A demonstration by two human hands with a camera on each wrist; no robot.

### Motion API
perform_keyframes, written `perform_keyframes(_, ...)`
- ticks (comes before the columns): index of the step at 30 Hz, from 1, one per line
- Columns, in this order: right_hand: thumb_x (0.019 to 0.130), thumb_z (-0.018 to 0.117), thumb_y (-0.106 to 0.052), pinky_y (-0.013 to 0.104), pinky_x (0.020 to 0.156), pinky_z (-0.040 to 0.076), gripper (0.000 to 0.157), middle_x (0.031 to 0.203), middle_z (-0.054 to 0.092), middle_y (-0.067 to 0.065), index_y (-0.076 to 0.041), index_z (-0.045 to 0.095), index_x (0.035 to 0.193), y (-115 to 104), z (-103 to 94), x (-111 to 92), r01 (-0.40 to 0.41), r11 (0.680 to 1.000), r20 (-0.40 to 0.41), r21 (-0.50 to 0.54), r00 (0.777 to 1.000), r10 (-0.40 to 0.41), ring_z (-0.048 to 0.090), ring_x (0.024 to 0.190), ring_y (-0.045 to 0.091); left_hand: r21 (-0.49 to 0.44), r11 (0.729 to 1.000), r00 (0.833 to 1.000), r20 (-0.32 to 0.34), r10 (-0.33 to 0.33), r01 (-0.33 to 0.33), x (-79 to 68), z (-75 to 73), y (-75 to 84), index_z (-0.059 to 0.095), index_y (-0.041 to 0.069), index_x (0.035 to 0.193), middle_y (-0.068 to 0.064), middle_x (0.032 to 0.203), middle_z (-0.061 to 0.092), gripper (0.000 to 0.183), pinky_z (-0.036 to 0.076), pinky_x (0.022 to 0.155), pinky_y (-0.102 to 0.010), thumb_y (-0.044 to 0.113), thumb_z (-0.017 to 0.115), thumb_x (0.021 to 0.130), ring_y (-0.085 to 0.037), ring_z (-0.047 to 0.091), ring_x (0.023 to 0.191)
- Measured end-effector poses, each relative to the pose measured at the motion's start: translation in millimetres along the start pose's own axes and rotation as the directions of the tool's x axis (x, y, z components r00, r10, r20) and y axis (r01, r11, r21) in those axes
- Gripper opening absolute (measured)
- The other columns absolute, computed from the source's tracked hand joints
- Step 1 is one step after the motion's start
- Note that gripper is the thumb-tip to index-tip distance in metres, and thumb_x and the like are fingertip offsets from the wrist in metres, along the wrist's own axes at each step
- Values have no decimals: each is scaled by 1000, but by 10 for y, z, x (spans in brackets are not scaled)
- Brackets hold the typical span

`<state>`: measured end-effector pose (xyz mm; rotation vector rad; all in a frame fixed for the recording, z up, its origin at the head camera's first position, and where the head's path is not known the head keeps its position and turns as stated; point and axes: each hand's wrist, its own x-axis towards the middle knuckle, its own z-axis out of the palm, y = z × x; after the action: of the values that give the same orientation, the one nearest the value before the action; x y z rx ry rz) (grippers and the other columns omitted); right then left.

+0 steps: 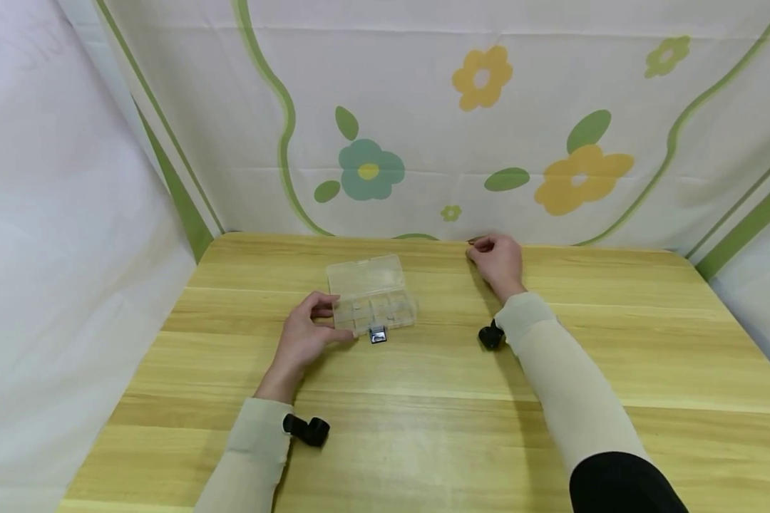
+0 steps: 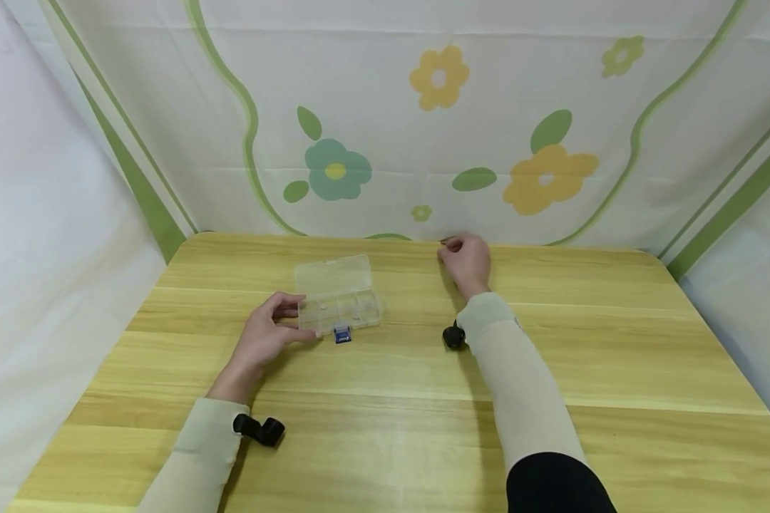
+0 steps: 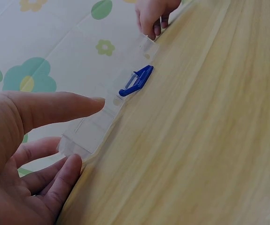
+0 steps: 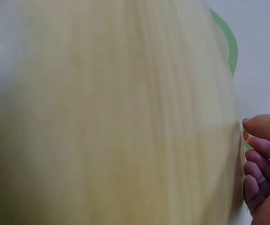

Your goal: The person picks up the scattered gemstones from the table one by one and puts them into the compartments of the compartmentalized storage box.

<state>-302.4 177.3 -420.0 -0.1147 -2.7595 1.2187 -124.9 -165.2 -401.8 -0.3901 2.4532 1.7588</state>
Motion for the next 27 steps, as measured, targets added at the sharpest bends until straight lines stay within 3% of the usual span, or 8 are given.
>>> perform_keyframes(15,96,77,-30,51,91,56,22,111,75,14,-9,76,101,-131,49,75,-205,976,-97,-74,975,198,69,100,33,2,1000,1000,-3,11,-11,-9,21,-5,67,12,139,-16,132,65,71,56,101,-45,4,96,74,-32,68,112)
perform_keyframes(27,95,74,-29,52,91,56,21,109,77,14,-9,78,97,-140,84,68,-184,979,-101,-85,979,176,69,99,35,-11,1000,1000,-9,1,-1,2,3,-2,67,12,139,-16,131,65,73,57,99,-43,1,95,73,-32,68,112)
